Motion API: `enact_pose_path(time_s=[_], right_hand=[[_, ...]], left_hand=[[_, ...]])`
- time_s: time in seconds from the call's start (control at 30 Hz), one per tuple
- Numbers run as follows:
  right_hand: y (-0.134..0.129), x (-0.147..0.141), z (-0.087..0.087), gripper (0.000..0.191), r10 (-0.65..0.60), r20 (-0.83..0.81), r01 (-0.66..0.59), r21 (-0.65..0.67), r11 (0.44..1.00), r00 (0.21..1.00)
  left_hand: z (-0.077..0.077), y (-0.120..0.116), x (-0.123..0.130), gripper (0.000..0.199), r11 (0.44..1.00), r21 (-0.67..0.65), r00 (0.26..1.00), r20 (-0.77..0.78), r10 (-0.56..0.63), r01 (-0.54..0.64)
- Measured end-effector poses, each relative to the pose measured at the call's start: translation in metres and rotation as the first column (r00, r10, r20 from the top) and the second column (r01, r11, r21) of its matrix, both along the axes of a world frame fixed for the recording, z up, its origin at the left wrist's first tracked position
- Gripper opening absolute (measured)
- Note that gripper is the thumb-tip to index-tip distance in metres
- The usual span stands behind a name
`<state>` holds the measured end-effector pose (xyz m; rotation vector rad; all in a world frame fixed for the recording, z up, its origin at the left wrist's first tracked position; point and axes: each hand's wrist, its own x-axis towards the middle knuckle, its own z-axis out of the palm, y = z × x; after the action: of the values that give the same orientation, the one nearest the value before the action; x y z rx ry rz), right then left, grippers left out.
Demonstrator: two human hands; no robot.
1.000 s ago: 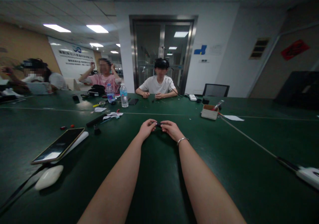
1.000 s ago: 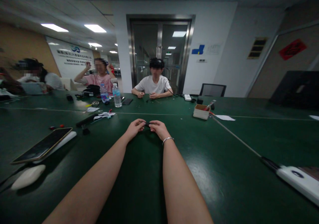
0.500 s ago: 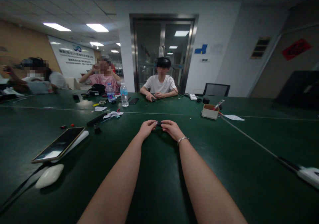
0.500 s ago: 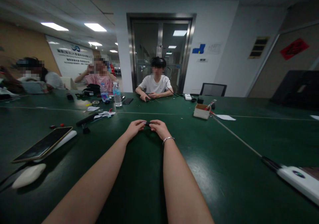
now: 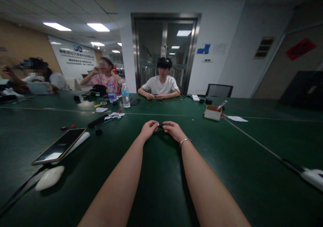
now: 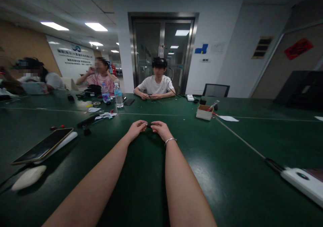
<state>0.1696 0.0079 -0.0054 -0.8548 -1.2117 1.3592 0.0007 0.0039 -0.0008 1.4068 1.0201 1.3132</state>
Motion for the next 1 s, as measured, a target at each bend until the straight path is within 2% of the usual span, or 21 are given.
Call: enact_pose_path(time_s=[0.27,0.7,1.0], right_hand=[[0.0001,0.0005,0.0005,0.025,-0.001,0.007,0.002,-0.017,1.0,1.0],[0.0022,-0.0019,-0.0028,0.033,0.014,0.132,-0.021,0.053,0.998,0.991],[0.003,-0.0053,-0.0039,0.027,0.006,0.213,-0.028,0.101,0.994,0.977]], left_hand=[[-0.0026,0.0036,-0.0009,0.017,1.0,-0.019,1.0,-0.018,0.006,-0.006],[-0.0036,0.0026,-0.0043,0.033,0.999,0.032,1.0,-0.013,-0.004,0.004],[-0.0035,0.0017,-0.0013,0.033,0.997,0.075,1.0,-0.01,0.023,-0.022]])
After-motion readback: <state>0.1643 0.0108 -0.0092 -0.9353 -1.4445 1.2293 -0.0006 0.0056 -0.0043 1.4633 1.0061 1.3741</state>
